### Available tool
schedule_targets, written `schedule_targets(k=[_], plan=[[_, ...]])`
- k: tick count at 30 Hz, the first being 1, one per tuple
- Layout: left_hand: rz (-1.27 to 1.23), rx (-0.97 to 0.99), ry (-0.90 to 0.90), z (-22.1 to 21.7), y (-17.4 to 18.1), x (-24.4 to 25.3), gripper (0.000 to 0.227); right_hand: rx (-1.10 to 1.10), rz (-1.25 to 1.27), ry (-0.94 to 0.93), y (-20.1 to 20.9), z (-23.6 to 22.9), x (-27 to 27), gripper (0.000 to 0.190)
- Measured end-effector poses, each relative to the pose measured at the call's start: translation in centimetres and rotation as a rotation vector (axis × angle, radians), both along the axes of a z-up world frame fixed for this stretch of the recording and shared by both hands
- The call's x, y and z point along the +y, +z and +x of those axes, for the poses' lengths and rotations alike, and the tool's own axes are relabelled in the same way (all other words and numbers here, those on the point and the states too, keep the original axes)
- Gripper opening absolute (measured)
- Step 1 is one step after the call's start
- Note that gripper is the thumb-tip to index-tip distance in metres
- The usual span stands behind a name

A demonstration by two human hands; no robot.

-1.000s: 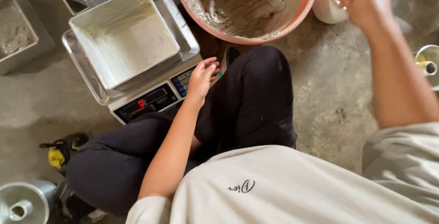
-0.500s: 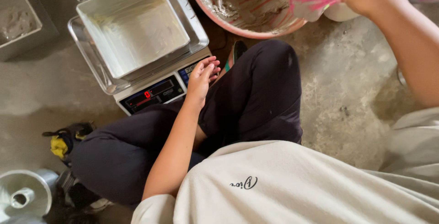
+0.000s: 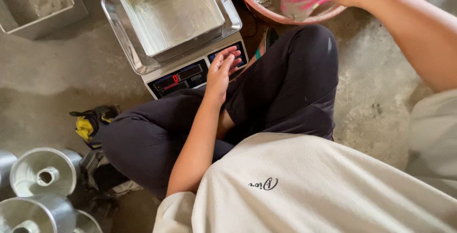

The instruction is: The person scoops a grey paste from a large pink bucket into a metal tray on a digital scale using a white spatula. They level the paste to reach a target weight, then transfer the portioned paste into a metal mold. The person repeats this process multiple times.

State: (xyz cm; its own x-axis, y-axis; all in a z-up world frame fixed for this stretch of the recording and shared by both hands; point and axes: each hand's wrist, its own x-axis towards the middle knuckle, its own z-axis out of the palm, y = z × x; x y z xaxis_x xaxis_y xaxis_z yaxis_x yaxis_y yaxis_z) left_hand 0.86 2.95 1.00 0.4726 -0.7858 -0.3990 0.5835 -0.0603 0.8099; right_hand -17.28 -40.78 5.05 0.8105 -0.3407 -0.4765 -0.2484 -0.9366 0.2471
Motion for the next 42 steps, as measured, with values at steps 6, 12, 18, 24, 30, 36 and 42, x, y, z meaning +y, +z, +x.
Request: schedule_targets(k=[6,12,18,24,30,36,42], plan=[[-0.007,-0.014,-0.019,-0.3,0.1,-0.6,0.035,-0.021,0.183,-0.414,3.3,5.7,6.0,0.036],[0.008,0.008,-0.057,-1.4,-2.7,-4.8,0.038,-0.251,0.144,-0.443,2.3,9.5,10.0,0.038],[-0.009,-0.012,0.005,-2.7,-10.0,-13.9,0.055,-0.626,0.432,-0.685,-0.7,13.1,11.2,0.035],[0.223,0.112,-0.078,-2.9,-14.5,-20.9,0.058,-1.074,0.910,-0.981,1.8,11.5,5.5,0.025],[0.156,-0.183,0.155,-3.6,-10.7,-21.3,0.043,-0.280,-0.356,-0.404,-1.0,5.2,0.7,0.056],[-0.337,-0.227,0.401,2.4,-4.5,-26.4,0.063,-0.408,-0.103,-0.419,1.9,1.7,-1.1,0.031],[-0.490,-0.288,0.545,10.1,3.9,-30.4,0.027,-0.708,-0.365,-0.014,13.7,-0.5,1.8,0.033]])
